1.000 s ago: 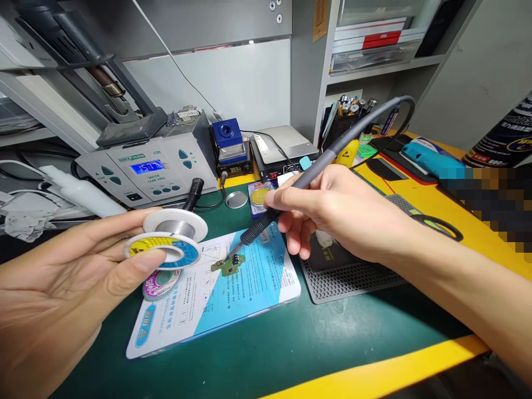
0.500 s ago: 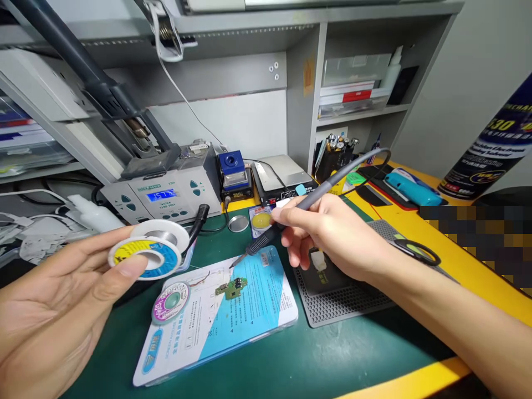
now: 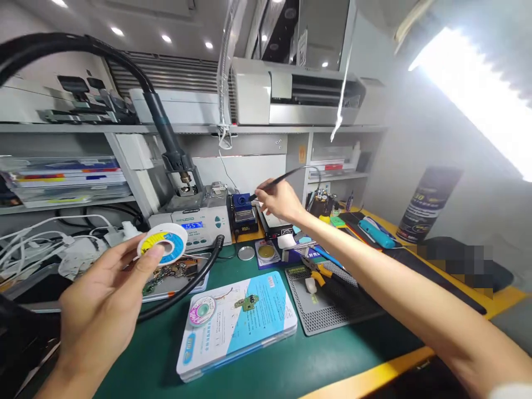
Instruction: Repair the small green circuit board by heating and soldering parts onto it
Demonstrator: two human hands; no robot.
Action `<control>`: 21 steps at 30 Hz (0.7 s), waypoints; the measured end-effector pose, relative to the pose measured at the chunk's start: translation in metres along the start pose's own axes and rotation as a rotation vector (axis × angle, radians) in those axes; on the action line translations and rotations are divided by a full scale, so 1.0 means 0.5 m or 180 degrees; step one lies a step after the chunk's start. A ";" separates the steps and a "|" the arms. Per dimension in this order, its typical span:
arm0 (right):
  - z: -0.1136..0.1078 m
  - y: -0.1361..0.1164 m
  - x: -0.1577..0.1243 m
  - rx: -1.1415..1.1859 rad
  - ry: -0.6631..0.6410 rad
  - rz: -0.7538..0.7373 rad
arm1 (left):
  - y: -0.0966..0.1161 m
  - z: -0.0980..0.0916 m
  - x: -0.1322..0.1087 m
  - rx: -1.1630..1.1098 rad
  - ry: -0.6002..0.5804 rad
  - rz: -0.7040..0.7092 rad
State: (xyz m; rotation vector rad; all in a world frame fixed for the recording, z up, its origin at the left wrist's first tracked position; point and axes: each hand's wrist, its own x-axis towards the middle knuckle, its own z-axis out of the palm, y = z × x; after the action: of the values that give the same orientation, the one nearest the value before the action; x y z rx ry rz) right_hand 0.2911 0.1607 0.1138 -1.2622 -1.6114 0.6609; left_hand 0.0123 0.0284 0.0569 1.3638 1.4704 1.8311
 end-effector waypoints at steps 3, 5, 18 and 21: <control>0.048 -0.013 0.069 -0.0463 -0.0145 0.0027 | 0.008 -0.006 0.004 -0.0022 0.0049 -0.0062; 0.074 -0.016 0.097 -0.0719 -0.0196 0.0059 | 0.009 -0.011 0.006 -0.0079 0.0054 -0.0088; 0.132 -0.009 0.158 -0.1699 -0.0060 -0.0004 | 0.008 -0.019 0.008 -0.0389 -0.0178 -0.0007; 0.129 -0.006 0.157 -0.1817 0.0003 -0.0094 | 0.008 -0.020 0.009 -0.0400 -0.0181 -0.0005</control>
State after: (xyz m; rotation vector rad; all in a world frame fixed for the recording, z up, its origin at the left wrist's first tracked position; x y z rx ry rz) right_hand 0.2304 0.2419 0.1176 -1.6328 -1.8860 0.1755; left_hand 0.0025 0.0260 0.0627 1.3420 1.3047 1.8353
